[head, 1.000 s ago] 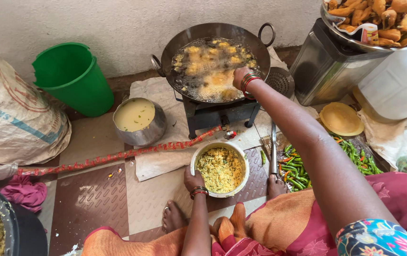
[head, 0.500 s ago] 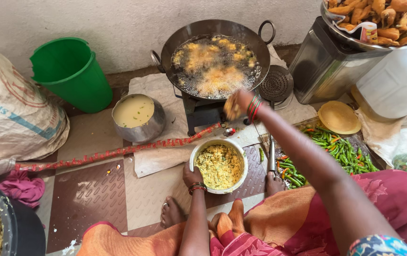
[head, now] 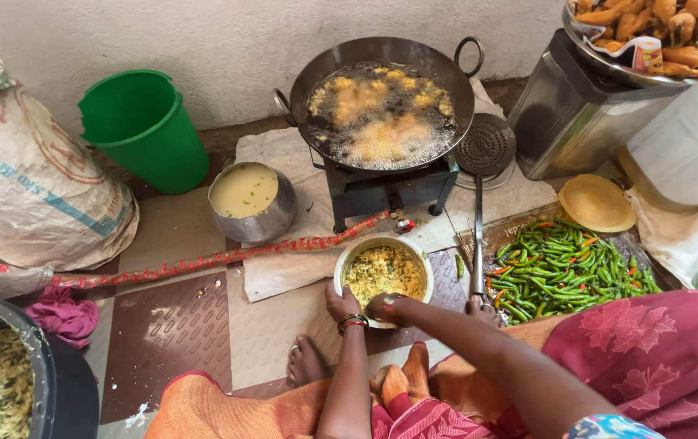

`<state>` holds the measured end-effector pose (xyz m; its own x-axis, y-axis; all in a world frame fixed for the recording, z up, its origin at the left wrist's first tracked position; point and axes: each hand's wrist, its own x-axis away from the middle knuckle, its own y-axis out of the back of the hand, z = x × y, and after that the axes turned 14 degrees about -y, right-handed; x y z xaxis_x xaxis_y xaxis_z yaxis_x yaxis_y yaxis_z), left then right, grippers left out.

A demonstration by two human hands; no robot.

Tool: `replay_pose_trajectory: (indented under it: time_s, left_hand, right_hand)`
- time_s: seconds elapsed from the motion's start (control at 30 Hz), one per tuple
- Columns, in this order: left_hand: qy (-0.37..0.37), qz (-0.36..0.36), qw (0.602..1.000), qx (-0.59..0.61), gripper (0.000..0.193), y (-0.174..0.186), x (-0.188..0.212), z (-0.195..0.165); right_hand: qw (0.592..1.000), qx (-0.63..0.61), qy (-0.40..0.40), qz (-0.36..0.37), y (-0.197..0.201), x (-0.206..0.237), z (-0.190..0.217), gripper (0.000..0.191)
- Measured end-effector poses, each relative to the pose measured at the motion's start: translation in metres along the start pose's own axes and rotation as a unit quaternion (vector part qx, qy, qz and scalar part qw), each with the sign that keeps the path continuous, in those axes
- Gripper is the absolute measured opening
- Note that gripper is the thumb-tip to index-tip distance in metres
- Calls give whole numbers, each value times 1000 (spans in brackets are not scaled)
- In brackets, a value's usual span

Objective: The person sits on the floor and shapes portions of batter by hand from a bowl, then drops them into a wok of hot oil to deep-fry. They repeatedly take batter, form pieces, and place them in the oil, with already fried fritters accumulating on a tray beside the stove.

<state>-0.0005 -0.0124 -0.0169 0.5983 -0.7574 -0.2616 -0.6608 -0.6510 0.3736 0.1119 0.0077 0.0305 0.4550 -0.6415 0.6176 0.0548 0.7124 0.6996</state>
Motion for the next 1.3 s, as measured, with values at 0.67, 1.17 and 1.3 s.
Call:
replay_pose_trajectory:
  time_s: [0.67, 1.17, 1.3]
  left_hand:
    - [37, 88, 986, -138, 42, 0, 1, -13]
    - [-64, 63, 993, -70, 45, -6, -15, -10]
    - [-43, 60, 993, -87, 48, -6, -14, -14]
  right_hand:
    - [929, -222, -256, -147, 4, 16, 17, 32]
    - [954, 187, -206, -110, -6, 24, -36, 28]
    - [953, 2, -283, -112, -10, 18, 1, 32]
